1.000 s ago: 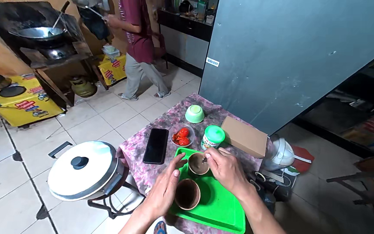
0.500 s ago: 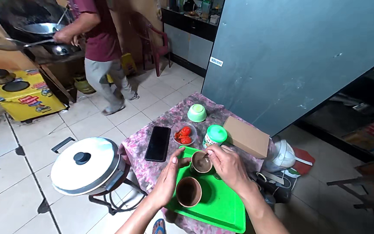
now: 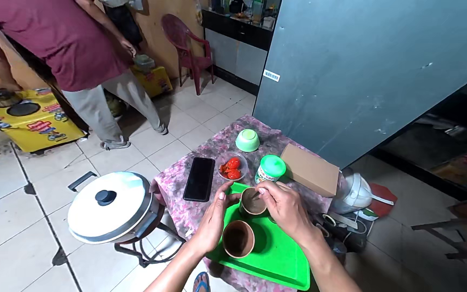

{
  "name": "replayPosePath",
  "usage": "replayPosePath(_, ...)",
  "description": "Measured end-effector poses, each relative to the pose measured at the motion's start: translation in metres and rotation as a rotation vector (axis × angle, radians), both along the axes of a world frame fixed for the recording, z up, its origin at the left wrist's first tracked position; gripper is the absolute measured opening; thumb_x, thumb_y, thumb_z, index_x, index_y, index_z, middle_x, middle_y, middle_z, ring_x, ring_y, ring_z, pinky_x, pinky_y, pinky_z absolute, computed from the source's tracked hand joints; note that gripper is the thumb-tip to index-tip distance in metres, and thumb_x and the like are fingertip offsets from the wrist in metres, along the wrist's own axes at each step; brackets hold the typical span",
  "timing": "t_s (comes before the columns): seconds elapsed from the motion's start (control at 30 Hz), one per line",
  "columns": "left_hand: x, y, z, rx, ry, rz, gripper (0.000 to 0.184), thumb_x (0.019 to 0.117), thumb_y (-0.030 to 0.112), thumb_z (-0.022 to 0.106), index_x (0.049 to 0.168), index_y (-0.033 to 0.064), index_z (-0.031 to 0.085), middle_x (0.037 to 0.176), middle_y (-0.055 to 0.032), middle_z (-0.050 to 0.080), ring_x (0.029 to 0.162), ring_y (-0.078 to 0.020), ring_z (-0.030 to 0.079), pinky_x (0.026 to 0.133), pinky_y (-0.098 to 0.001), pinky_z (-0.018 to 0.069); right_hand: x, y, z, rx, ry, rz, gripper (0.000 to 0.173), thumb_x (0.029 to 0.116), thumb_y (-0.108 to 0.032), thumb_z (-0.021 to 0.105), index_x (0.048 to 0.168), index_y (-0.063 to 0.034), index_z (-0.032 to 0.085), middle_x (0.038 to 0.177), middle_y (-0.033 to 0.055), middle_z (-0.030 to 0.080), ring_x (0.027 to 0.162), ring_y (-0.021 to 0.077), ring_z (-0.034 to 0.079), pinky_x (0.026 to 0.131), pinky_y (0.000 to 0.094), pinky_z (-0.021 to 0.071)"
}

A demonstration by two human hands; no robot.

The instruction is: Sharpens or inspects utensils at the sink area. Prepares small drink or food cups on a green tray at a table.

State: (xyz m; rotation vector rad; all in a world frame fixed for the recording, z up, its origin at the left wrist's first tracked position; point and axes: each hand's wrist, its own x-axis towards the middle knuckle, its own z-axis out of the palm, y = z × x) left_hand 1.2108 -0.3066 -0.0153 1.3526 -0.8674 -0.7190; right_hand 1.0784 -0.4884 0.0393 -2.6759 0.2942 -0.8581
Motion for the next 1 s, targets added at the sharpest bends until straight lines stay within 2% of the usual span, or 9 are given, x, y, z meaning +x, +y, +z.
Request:
replayPosePath(0.1, 0.001, 0.002, -0.001, 0.005, -0.004, -0.007, 0.080, 0.1011, 0.071, 0.010, 0.160, 0.0197, 0.030, 0.134, -0.0069, 0.068, 0.125, -0.0240, 0.064, 0.109, -0.0457, 0.0503, 0.002, 0.001, 0.002, -0.084, 0.016, -0.072, 0.026, 0.1053, -0.031, 0.048, 0.101, -0.0192, 0.071, 0.068, -0.0048, 0.058, 0.063, 0.0119, 0.058, 0.057, 0.0325, 0.0499)
replayPosePath(0.17, 0.002, 0.002, -0.002, 0.007, 0.003, -0.008, 0.079, 0.1014, 0.071, 0.010, 0.160, 0.0205, 0.030, 0.133, -0.0070, 0.068, 0.124, -0.0246, 0.064, 0.108, -0.0458, 0.0509, 0.003, 0.004, 0.003, -0.074, 0.035, -0.041, 0.026, 0.1039, -0.031, 0.048, 0.095, -0.0200, 0.069, 0.065, -0.0064, 0.054, 0.060, 0.0101, 0.055, 0.055, 0.0315, 0.0481)
replayPosePath(0.3, 0.004, 0.007, 0.000, 0.046, 0.011, 0.022, 0.078, 0.1020, 0.069, 0.011, 0.158, 0.0206, 0.035, 0.133, -0.0073, 0.068, 0.122, -0.0242, 0.065, 0.107, -0.0447, 0.0515, 0.006, 0.000, 0.003, -0.044, 0.011, -0.010, 0.027, 0.1066, -0.033, 0.049, 0.105, -0.0203, 0.073, 0.074, -0.0057, 0.064, 0.070, 0.0103, 0.063, 0.067, 0.0328, 0.0556)
replayPosePath(0.37, 0.009, 0.011, 0.000, 0.048, -0.021, 0.042, 0.076, 0.1034, 0.066, 0.013, 0.157, 0.0181, 0.038, 0.134, -0.0075, 0.067, 0.121, -0.0241, 0.065, 0.105, -0.0446, 0.0526, 0.006, -0.001, 0.004, -0.092, 0.017, -0.053, 0.025, 0.1054, -0.030, 0.050, 0.101, -0.0182, 0.072, 0.070, -0.0037, 0.061, 0.067, 0.0135, 0.061, 0.064, 0.0346, 0.0529)
replayPosePath(0.47, 0.020, 0.020, 0.000, 0.032, -0.049, 0.116, 0.064, 0.1080, 0.055, 0.022, 0.150, 0.0134, 0.046, 0.128, -0.0083, 0.069, 0.114, -0.0245, 0.068, 0.099, -0.0440, 0.0561, 0.006, 0.002, 0.005, -0.087, 0.034, -0.019, 0.025, 0.1035, -0.030, 0.048, 0.093, -0.0196, 0.069, 0.065, -0.0068, 0.055, 0.062, 0.0100, 0.057, 0.061, 0.0326, 0.0493)
replayPosePath(0.6, 0.030, 0.029, 0.001, 0.042, -0.005, 0.181, 0.055, 0.1094, 0.043, 0.025, 0.146, 0.0104, 0.050, 0.124, -0.0105, 0.071, 0.110, -0.0260, 0.070, 0.097, -0.0437, 0.0568, 0.005, -0.003, 0.004, -0.065, 0.015, -0.028, 0.026, 0.1061, -0.031, 0.049, 0.105, -0.0197, 0.073, 0.075, -0.0056, 0.065, 0.071, 0.0110, 0.063, 0.069, 0.0346, 0.0539)
replayPosePath(0.73, 0.030, 0.032, 0.000, 0.040, 0.011, 0.162, 0.056, 0.1096, 0.043, 0.024, 0.144, 0.0093, 0.051, 0.125, -0.0119, 0.070, 0.112, -0.0276, 0.069, 0.099, -0.0441, 0.0563, 0.005, 0.000, 0.005, -0.060, 0.045, -0.022, 0.025, 0.1038, -0.029, 0.048, 0.093, -0.0194, 0.068, 0.066, -0.0065, 0.057, 0.064, 0.0100, 0.058, 0.063, 0.0332, 0.0503)
replayPosePath(0.87, 0.023, 0.027, 0.001, 0.029, 0.025, 0.103, 0.058, 0.1098, 0.045, 0.023, 0.144, 0.0089, 0.052, 0.130, -0.0107, 0.069, 0.118, -0.0282, 0.067, 0.104, -0.0456, 0.0541, 0.005, -0.003, 0.005, -0.046, 0.015, -0.033, 0.027, 0.1069, -0.032, 0.049, 0.105, -0.0196, 0.073, 0.076, -0.0058, 0.066, 0.071, 0.0105, 0.063, 0.070, 0.0341, 0.0545)
replayPosePath(1.0, 0.016, 0.020, 0.004, 0.041, 0.004, 0.055, 0.061, 0.1095, 0.049, 0.022, 0.146, 0.0097, 0.052, 0.133, -0.0093, 0.067, 0.121, -0.0271, 0.066, 0.107, -0.0457, 0.0530, 0.005, -0.001, 0.005, -0.063, 0.052, -0.047, 0.026, 0.1046, -0.031, 0.048, 0.095, -0.0201, 0.069, 0.065, -0.0066, 0.057, 0.062, 0.0103, 0.057, 0.062, 0.0339, 0.0500)
